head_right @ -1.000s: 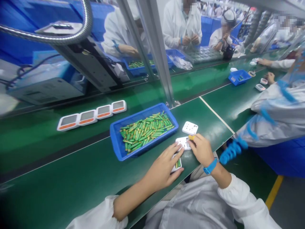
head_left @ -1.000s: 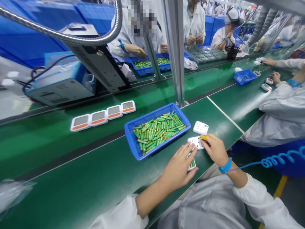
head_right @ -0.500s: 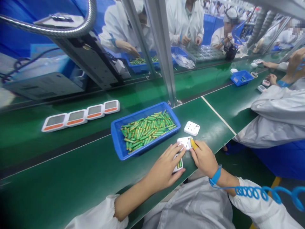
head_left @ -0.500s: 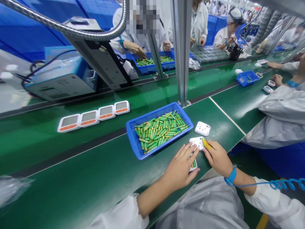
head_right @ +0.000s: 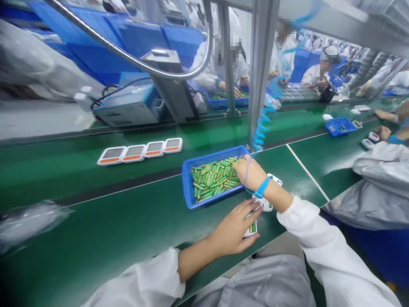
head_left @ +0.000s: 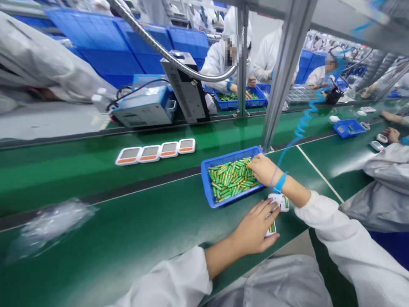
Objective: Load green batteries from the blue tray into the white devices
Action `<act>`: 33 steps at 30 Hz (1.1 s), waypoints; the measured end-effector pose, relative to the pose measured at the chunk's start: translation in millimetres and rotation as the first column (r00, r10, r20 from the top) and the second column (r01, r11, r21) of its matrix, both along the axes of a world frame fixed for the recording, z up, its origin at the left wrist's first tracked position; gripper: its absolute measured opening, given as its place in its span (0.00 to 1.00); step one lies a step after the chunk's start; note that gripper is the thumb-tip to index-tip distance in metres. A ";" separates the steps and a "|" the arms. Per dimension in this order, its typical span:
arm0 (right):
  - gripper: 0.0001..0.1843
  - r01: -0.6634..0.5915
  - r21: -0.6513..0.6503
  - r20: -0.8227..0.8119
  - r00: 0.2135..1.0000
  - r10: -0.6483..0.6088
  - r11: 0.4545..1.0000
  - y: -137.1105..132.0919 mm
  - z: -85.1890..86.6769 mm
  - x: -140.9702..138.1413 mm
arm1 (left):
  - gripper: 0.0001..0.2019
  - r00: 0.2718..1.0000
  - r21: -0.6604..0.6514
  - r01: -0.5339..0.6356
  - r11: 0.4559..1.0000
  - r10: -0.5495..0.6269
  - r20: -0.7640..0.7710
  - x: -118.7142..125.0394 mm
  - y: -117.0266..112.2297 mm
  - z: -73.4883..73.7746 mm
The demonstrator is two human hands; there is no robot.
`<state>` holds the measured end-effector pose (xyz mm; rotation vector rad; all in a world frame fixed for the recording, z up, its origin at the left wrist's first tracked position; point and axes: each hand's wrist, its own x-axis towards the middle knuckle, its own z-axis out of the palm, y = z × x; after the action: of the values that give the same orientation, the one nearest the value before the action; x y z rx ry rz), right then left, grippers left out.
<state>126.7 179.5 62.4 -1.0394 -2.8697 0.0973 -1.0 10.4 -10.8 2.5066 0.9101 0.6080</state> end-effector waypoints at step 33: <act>0.13 0.422 -0.353 -0.531 0.644 -0.550 0.835 -130.6 -34.6 133.0 | 0.40 1.000 -0.030 -0.015 0.999 0.015 0.003 6.3 0.9 -15.0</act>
<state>259.7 48.9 27.9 -1.4559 -1.9381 0.5780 5.4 11.3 -25.8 2.4739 0.9306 0.5990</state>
